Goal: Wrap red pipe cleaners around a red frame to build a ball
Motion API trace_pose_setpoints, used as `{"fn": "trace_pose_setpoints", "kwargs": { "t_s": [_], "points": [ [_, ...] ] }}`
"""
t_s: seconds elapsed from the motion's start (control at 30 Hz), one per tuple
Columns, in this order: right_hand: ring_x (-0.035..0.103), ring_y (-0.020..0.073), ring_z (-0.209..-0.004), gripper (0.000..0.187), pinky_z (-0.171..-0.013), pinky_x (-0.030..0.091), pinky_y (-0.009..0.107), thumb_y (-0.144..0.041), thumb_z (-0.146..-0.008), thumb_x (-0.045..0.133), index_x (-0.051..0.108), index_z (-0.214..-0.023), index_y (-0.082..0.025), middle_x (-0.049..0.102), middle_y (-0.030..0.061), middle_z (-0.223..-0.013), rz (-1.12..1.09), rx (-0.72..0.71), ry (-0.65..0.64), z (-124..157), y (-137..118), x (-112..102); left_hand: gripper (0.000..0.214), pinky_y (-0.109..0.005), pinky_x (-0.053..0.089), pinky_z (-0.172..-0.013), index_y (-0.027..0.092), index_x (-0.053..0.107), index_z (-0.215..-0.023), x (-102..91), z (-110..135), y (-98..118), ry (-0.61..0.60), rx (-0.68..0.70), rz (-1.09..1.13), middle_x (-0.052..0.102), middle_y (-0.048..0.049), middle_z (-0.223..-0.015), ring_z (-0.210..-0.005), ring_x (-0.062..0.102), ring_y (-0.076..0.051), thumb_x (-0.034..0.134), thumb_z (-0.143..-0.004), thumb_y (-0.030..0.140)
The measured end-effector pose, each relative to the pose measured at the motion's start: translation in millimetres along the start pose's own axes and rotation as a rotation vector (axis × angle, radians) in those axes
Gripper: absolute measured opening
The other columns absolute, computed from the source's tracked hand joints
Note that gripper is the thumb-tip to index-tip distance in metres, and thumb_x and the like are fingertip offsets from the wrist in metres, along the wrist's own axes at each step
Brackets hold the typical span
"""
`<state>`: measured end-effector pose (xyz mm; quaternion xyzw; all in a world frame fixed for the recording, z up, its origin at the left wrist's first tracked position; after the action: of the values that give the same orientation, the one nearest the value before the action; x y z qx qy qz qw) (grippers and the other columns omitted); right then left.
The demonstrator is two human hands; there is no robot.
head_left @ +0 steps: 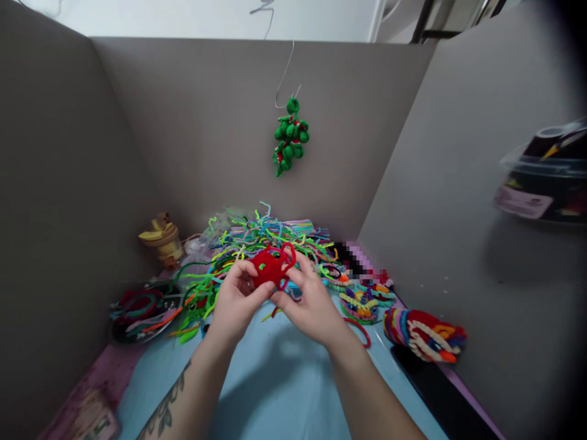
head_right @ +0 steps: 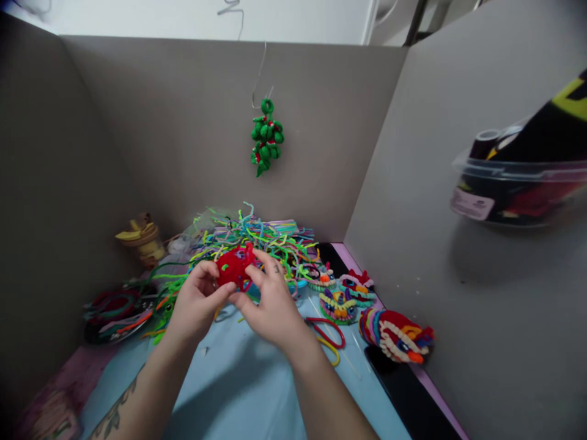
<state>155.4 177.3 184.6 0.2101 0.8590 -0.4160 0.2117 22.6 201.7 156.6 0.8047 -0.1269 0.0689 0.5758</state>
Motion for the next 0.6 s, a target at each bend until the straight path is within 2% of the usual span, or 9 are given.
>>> {"fn": "trace_pose_setpoints", "kwargs": {
  "t_s": [0.07, 0.27, 0.43, 0.5, 0.6],
  "points": [
    [0.039, 0.0276, -0.128, 0.043, -0.104, 0.037, 0.045, -0.030, -0.077, 0.068, 0.058, -0.119, -0.024, 0.042, 0.0109, -0.137, 0.014, -0.017, -0.020, 1, -1, 2, 0.030, -0.016, 0.040, -0.056, 0.020, 0.047, -0.077, -0.8, 0, 2, 0.002, 0.011, -0.008, 0.053, 0.0053, -0.073, -0.063, 0.051, -0.007, 0.075, -0.067, 0.015],
    [0.040, 0.0269, -0.127, 0.035, -0.104, 0.038, 0.048, -0.022, -0.082, 0.059, 0.057, -0.117, -0.022, 0.045, 0.0123, -0.134, 0.105, -0.087, 0.067, 5, -1, 1, 0.030, -0.018, 0.043, -0.059, 0.020, 0.047, -0.076, 2.6, 0, 4, -0.030, 0.003, 0.004, 0.055, 0.0044, -0.074, -0.066, 0.054, -0.009, 0.076, -0.066, 0.016],
    [0.034, 0.0280, -0.130, 0.035, -0.104, 0.037, 0.052, -0.012, -0.084, 0.048, 0.055, -0.118, -0.018, 0.043, 0.0147, -0.137, 0.229, -0.146, 0.102, 5, -6, 1, 0.031, -0.020, 0.044, -0.062, 0.019, 0.048, -0.075, 0.8, 1, 5, 0.011, 0.019, -0.009, 0.056, 0.0038, -0.074, -0.067, 0.055, -0.010, 0.077, -0.065, 0.017],
    [0.034, 0.0275, -0.130, 0.036, -0.103, 0.038, 0.053, -0.009, -0.084, 0.047, 0.054, -0.119, -0.018, 0.042, 0.0141, -0.139, 0.246, -0.214, 0.153, 5, -9, -1, 0.031, -0.021, 0.045, -0.063, 0.019, 0.048, -0.076, -1.3, 0, 3, 0.026, 0.011, 0.000, 0.057, 0.0033, -0.076, -0.068, 0.056, -0.010, 0.076, -0.065, 0.018],
    [0.043, 0.0257, -0.121, 0.032, -0.098, 0.042, 0.051, -0.008, -0.084, 0.050, 0.059, -0.111, -0.023, 0.051, 0.0107, -0.128, 0.240, -0.308, 0.305, 8, -14, -10, 0.032, -0.022, 0.046, -0.063, 0.020, 0.047, -0.078, -4.1, 0, 0, 0.044, -0.010, 0.017, 0.057, 0.0031, -0.076, -0.068, 0.056, -0.011, 0.076, -0.066, 0.019]
  ]
}}
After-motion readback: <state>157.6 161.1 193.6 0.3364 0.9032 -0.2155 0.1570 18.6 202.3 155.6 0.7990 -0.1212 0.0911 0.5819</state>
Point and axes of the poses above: each hand's wrist, its own z-axis away from the middle knuckle, its own x-axis out of the palm, y = z × x, the point moved 7 cm from there along -z, towards the middle knuckle
